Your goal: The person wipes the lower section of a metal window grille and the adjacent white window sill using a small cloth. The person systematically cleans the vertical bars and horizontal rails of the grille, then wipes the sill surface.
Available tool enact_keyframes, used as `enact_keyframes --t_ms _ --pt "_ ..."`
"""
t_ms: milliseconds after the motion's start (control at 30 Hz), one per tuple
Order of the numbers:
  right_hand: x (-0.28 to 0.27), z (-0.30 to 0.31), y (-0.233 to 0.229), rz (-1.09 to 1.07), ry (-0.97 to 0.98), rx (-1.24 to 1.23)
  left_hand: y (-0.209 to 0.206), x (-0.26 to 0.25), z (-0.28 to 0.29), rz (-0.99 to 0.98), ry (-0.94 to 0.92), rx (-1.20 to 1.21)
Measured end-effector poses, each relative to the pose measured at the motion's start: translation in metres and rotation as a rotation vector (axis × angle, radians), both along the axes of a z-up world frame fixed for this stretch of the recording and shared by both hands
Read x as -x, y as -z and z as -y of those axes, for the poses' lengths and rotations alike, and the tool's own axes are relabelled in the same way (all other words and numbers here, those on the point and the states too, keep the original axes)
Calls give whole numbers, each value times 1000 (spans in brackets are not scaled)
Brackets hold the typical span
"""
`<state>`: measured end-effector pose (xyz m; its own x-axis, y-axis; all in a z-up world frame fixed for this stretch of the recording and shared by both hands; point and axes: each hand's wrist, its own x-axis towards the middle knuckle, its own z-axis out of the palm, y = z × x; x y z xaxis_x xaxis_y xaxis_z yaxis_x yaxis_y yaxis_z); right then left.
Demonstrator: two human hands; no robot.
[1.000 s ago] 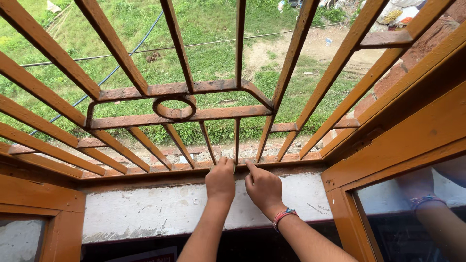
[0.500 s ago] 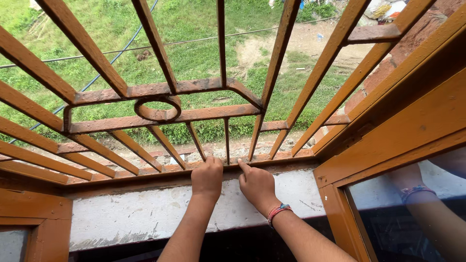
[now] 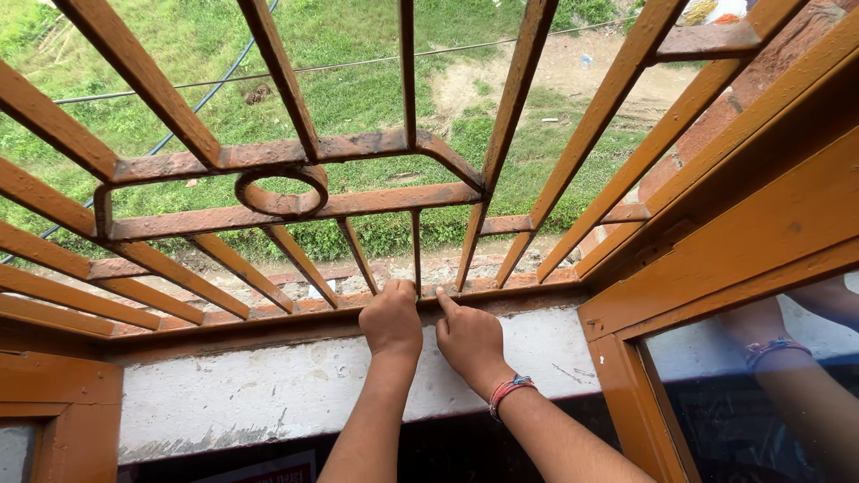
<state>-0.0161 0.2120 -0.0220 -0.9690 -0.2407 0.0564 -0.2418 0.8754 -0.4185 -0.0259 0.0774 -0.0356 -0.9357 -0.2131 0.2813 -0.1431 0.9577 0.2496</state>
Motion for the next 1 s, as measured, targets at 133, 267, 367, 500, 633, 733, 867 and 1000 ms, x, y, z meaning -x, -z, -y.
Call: enact_keyframes --t_ms 133,267,367,500,633,733,867,1000 --pt "0 -1 0 -8 -6 0 -2 17 -3 88 -47 36" --pt "-2 -1 -3 2 -10 -6 2 3 0 -73 -5 3" --pt "-1 -2 -3 6 -7 -9 5 -8 1 -109 36 21" --pt "-1 -2 -3 4 -10 -16 3 7 1 -5 37 131" --pt "-1 -3 -5 -6 -23 -20 7 23 -1 9 -46 129" --pt "-3 -6 -11 10 -19 -9 10 8 -3 -19 -29 164" --pt "-10 -11 -14 -3 17 51 -1 -18 -8 -52 -3 87" --pt "-17 -22 -6 -168 108 229 -21 -33 -28 -87 -81 -161"
